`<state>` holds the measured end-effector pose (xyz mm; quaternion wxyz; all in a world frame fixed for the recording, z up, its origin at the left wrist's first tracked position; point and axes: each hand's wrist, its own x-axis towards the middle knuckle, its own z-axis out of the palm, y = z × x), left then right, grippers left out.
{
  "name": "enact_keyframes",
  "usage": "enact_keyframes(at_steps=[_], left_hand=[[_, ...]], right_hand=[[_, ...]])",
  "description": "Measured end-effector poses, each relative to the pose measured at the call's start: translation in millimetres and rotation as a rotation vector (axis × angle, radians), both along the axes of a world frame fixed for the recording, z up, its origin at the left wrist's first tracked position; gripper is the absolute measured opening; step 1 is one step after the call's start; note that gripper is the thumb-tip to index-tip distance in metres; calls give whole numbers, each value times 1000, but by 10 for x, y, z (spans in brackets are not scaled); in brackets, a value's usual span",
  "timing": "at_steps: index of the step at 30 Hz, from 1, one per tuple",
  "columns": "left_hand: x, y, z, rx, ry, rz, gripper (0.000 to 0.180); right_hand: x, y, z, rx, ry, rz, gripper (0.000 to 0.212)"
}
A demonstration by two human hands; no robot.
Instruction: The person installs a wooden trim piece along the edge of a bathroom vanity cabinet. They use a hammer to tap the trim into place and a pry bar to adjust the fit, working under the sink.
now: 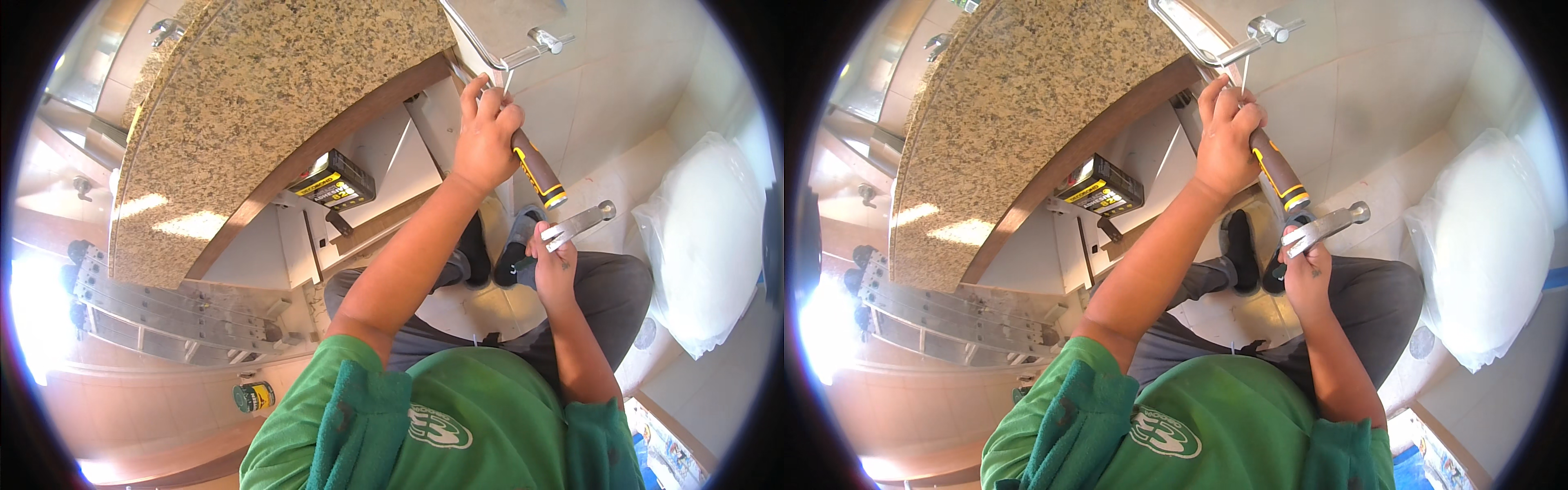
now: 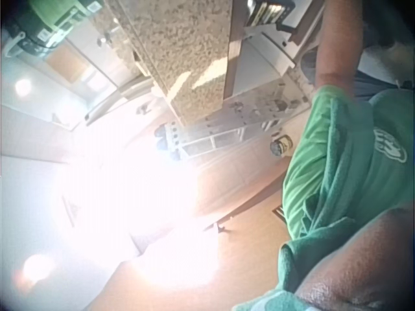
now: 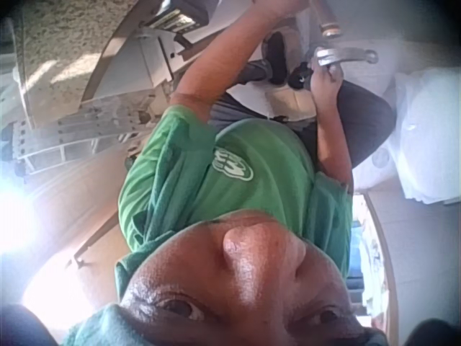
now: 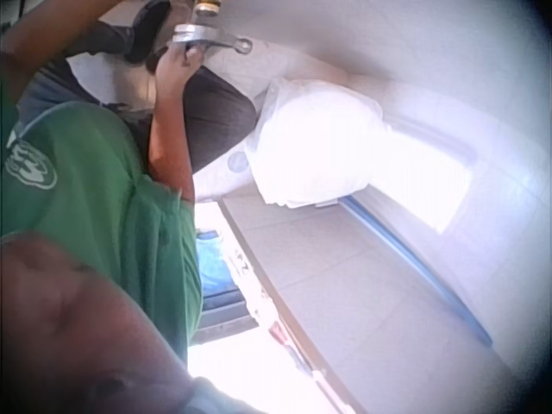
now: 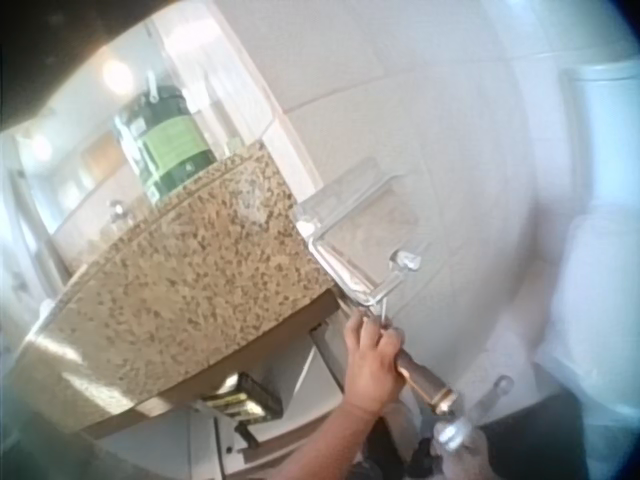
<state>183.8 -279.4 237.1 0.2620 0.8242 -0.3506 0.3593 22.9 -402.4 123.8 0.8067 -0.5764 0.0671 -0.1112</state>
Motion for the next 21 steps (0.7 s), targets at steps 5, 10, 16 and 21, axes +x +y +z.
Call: enact_keyframes(at_steps=[5, 10, 16, 21], left_hand=[[-81, 21, -11, 16, 22, -6, 37], [-163, -16, -39, 4, 29, -17, 36], [-153, -6, -125, -16, 66, -25, 36], [-140, 9, -167, -3, 85, -24, 37]], right_hand=[[10, -35, -31, -20, 32, -17, 18], [31, -68, -94, 11, 61, -36, 16], [29, -68, -87, 1, 61, -22, 15], [22, -59, -127, 4, 35, -1, 13]])
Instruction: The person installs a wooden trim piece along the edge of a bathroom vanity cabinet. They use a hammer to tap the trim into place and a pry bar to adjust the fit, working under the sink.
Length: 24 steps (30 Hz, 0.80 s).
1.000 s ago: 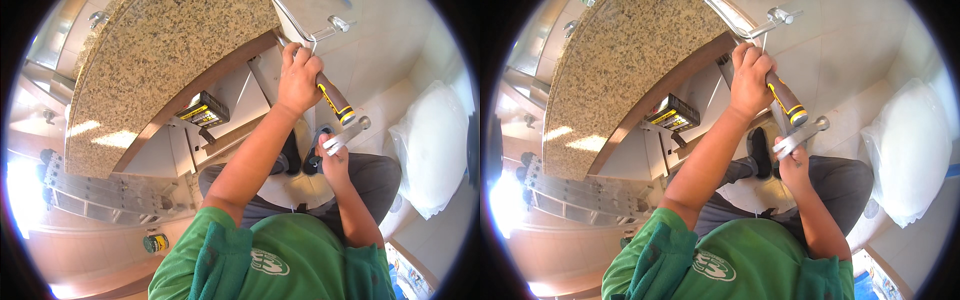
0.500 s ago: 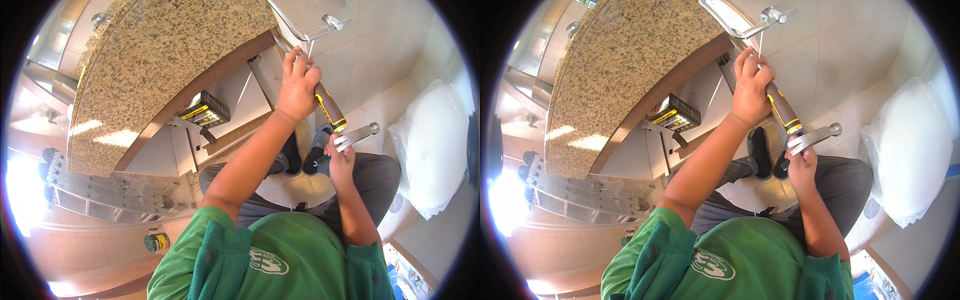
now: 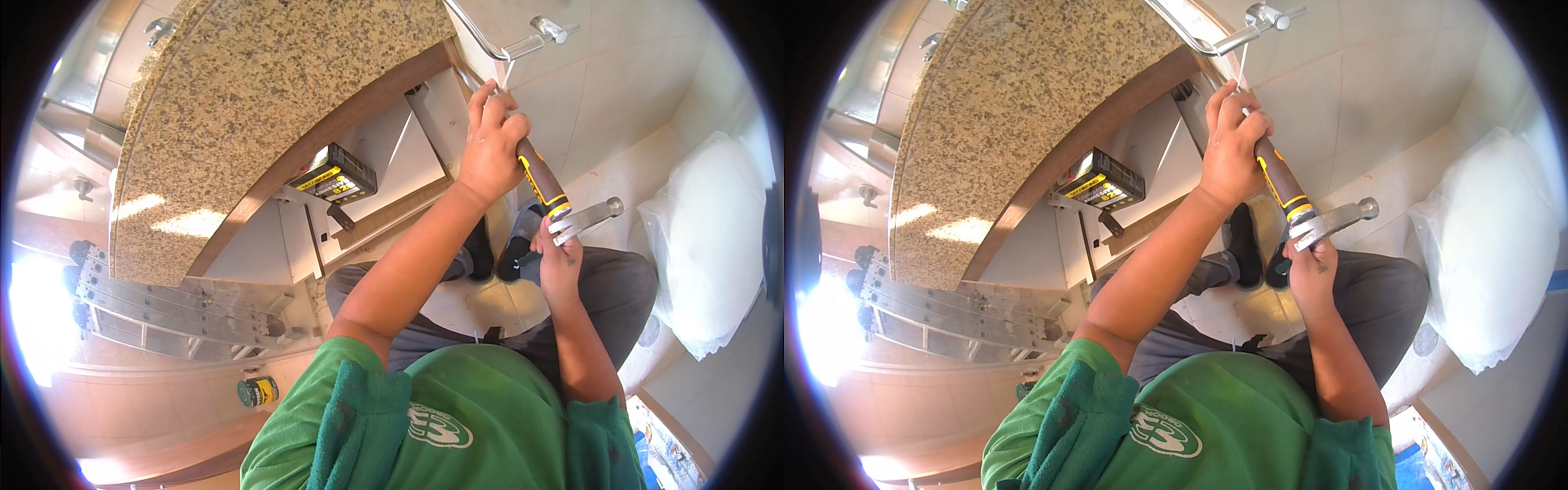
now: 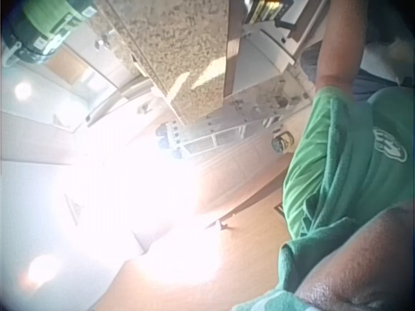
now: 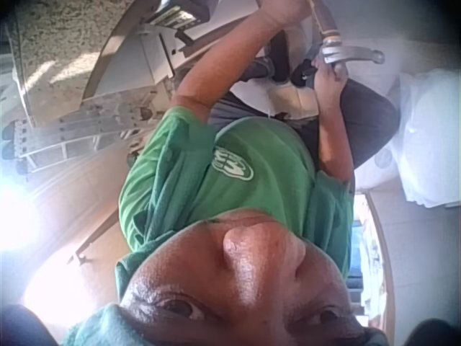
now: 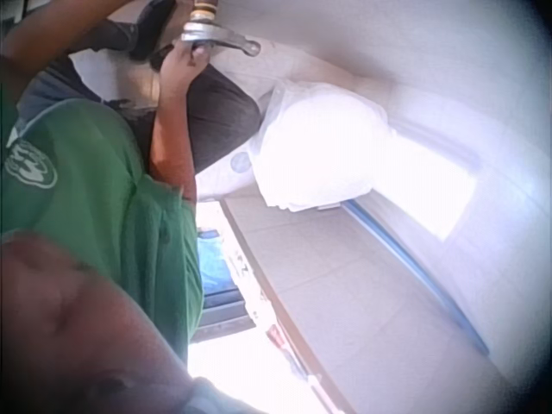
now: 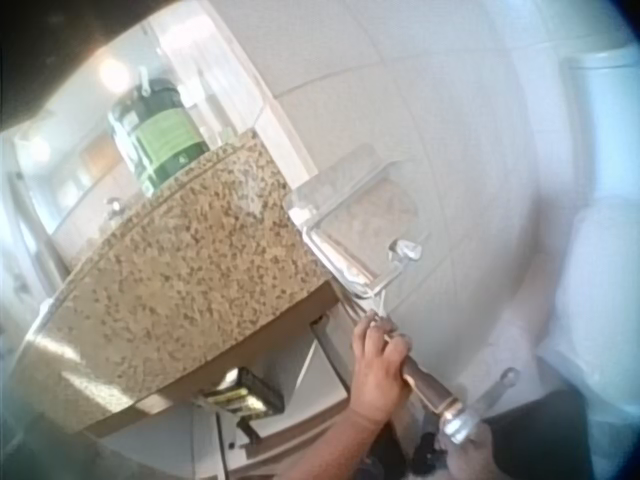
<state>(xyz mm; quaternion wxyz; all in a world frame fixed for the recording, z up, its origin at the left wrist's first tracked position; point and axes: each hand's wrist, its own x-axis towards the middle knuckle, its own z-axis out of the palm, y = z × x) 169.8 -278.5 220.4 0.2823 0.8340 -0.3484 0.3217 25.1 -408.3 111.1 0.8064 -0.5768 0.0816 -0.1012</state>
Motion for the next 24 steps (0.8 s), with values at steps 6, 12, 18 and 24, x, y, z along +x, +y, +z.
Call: enact_keyframes(at_steps=[6, 12, 18, 24], left_hand=[[17, 13, 32, -9, -12, -7, 37], [-16, -3, 102, -32, -25, -26, 31], [16, 8, 113, -22, -95, -11, 36], [47, 10, 179, -45, -106, -17, 35]], right_hand=[[5, 45, 22, 16, -5, 11, 16], [2, 59, 50, 3, -7, -6, 22], [-19, 73, 169, -3, 2, 8, 26], [-32, 69, 227, 12, -32, 16, 29]])
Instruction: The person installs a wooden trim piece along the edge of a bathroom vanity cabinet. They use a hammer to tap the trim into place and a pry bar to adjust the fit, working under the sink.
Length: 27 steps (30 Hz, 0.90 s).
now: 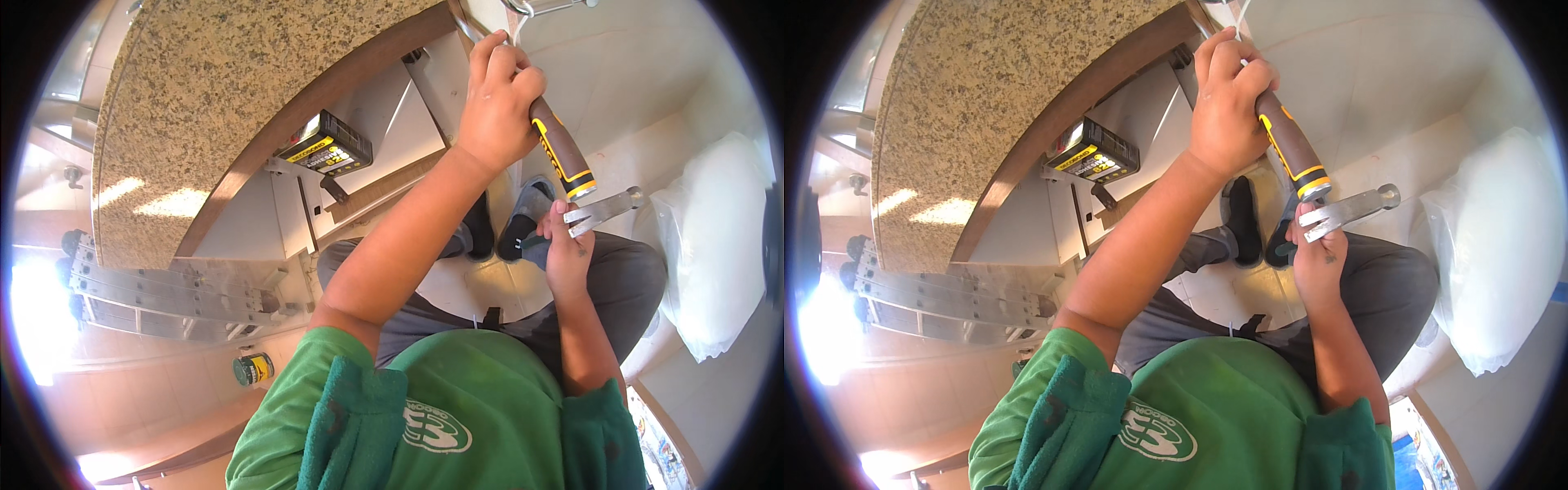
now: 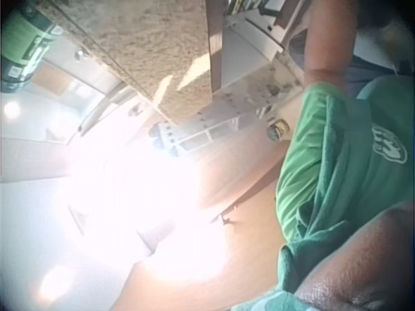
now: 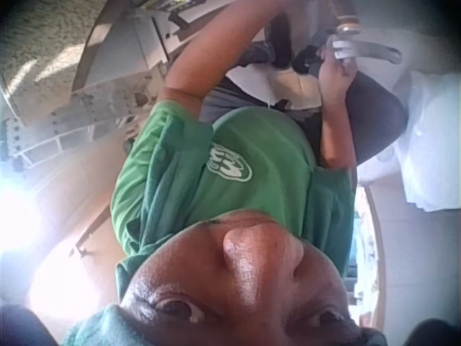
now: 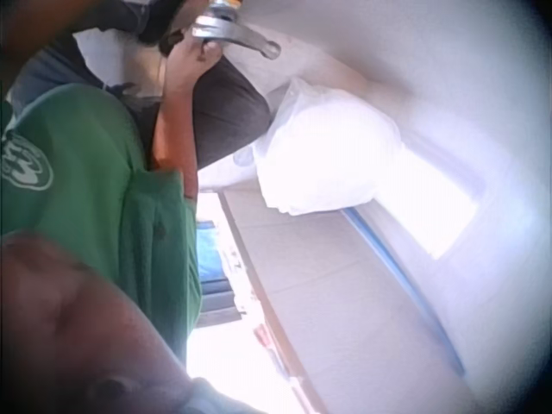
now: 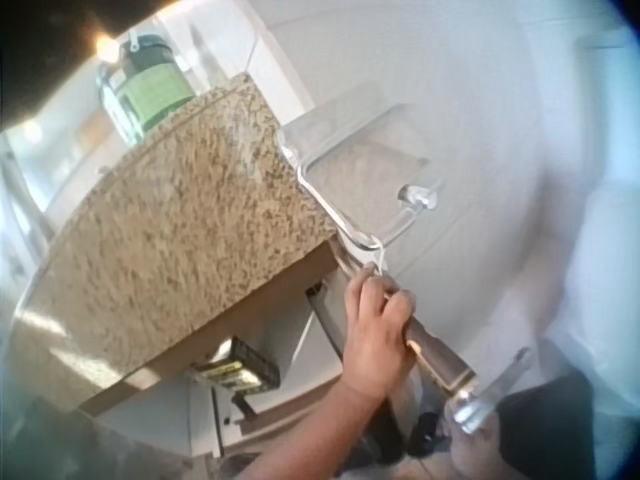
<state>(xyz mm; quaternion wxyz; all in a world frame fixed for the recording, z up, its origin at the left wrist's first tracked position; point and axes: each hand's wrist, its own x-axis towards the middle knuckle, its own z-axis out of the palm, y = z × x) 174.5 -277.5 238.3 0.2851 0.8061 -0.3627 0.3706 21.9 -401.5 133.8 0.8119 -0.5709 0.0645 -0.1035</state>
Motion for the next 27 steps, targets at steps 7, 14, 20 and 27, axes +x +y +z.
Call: enact_keyframes(at_steps=[7, 14, 20, 27], left_hand=[[-86, 106, -85, 45, -24, 9, 38], [-33, 135, -62, 63, -25, 9, 38], [-33, 21, 145, 73, -2, 8, 34], [-3, 38, 142, 18, 16, 1, 30]], right_hand=[[-3, -18, -29, 76, -62, 4, 16], [-2, -48, -76, 118, -85, 31, 16], [9, -11, 53, 49, -51, 12, 27], [6, 23, 104, -39, -10, 13, 37]])
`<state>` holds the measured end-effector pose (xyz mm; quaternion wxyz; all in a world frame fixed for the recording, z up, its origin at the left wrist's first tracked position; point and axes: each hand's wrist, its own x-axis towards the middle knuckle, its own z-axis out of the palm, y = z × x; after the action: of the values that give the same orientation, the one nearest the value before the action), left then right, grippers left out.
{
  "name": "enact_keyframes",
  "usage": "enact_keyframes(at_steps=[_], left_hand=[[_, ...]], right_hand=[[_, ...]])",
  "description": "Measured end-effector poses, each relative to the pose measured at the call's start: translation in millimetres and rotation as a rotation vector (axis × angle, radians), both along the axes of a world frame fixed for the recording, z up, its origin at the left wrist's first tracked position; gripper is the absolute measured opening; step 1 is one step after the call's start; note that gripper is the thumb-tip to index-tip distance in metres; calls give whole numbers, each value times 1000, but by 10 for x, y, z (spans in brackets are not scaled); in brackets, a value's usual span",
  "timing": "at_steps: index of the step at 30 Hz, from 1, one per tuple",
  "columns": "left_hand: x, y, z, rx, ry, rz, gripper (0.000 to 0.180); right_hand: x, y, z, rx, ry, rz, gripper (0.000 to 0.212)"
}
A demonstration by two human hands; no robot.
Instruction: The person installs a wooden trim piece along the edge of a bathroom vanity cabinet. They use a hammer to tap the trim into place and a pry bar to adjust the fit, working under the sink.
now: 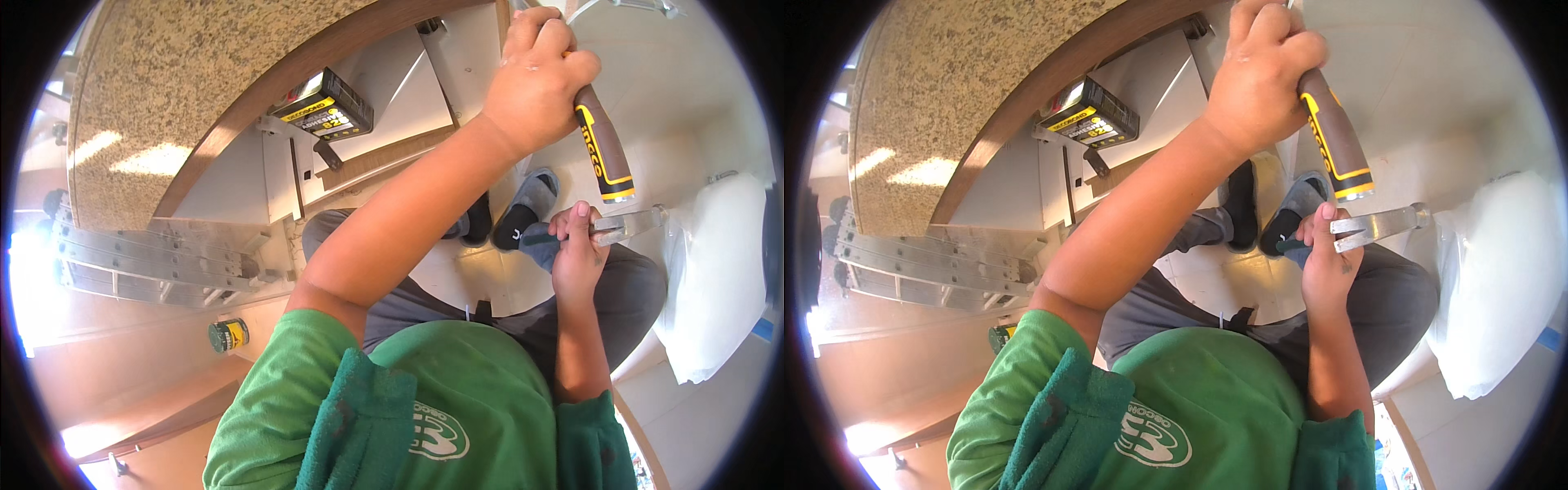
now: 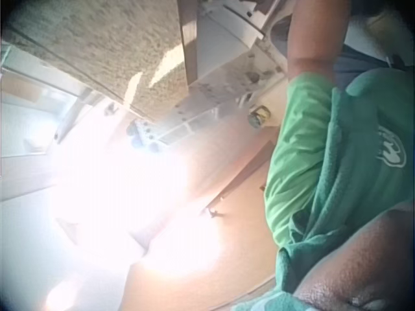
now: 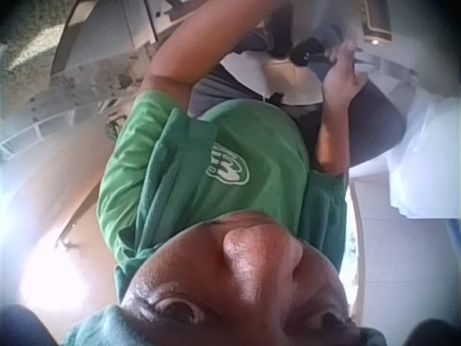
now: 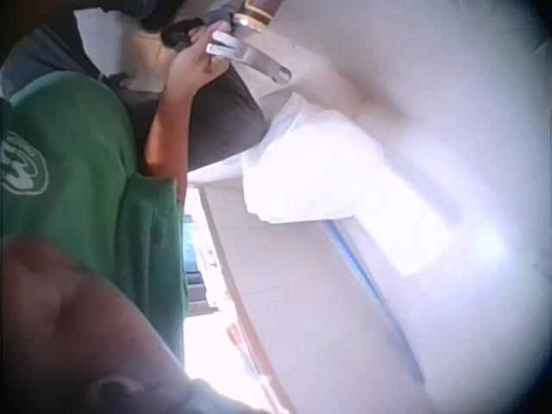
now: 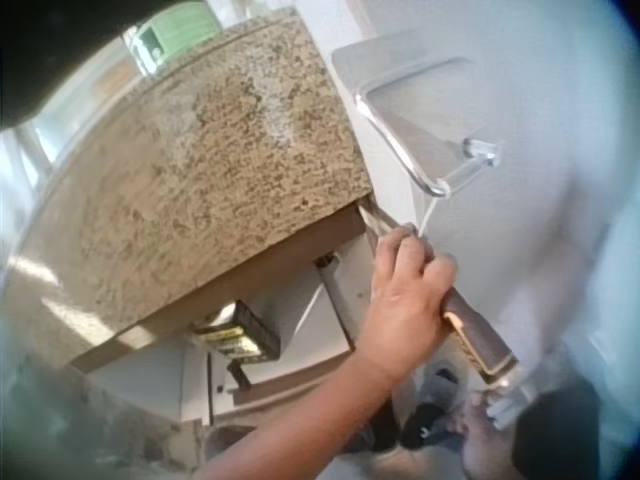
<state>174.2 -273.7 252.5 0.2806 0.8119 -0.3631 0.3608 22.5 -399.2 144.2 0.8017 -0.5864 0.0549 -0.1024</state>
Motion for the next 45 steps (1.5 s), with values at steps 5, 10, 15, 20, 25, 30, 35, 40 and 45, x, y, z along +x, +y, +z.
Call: enact_keyframes(at_steps=[5, 10, 15, 20, 25, 30, 35, 40, 45], left_hand=[[41, -55, -154, -97, -1, -7, 36], [-52, -54, -186, -21, -58, 0, 35], [-452, 81, -229, 161, 72, -31, 37], [-547, 524, -473, 162, 162, 59, 40], [-516, 533, -342, 197, 125, 89, 41], [-339, 312, -204, 177, 49, 29, 36], [-177, 123, 56, 181, 45, -23, 32], [-97, 61, 87, 126, 61, 22, 33], [-77, 26, 92, 87, 56, 22, 30]], right_hand=[[-4, 12, -19, 9, -19, 2, 34], [-17, 7, -60, 76, -39, -12, 35], [-10, -88, 11, 272, -84, -79, 40], [52, -215, 113, 272, -46, -120, 45], [64, -270, 161, 380, 28, -132, 44], [82, -287, 137, 360, 12, -141, 43], [72, -306, 88, 404, 111, -160, 40], [69, -293, 69, 405, 33, -84, 37], [59, -303, 40, 376, 19, -64, 37]])
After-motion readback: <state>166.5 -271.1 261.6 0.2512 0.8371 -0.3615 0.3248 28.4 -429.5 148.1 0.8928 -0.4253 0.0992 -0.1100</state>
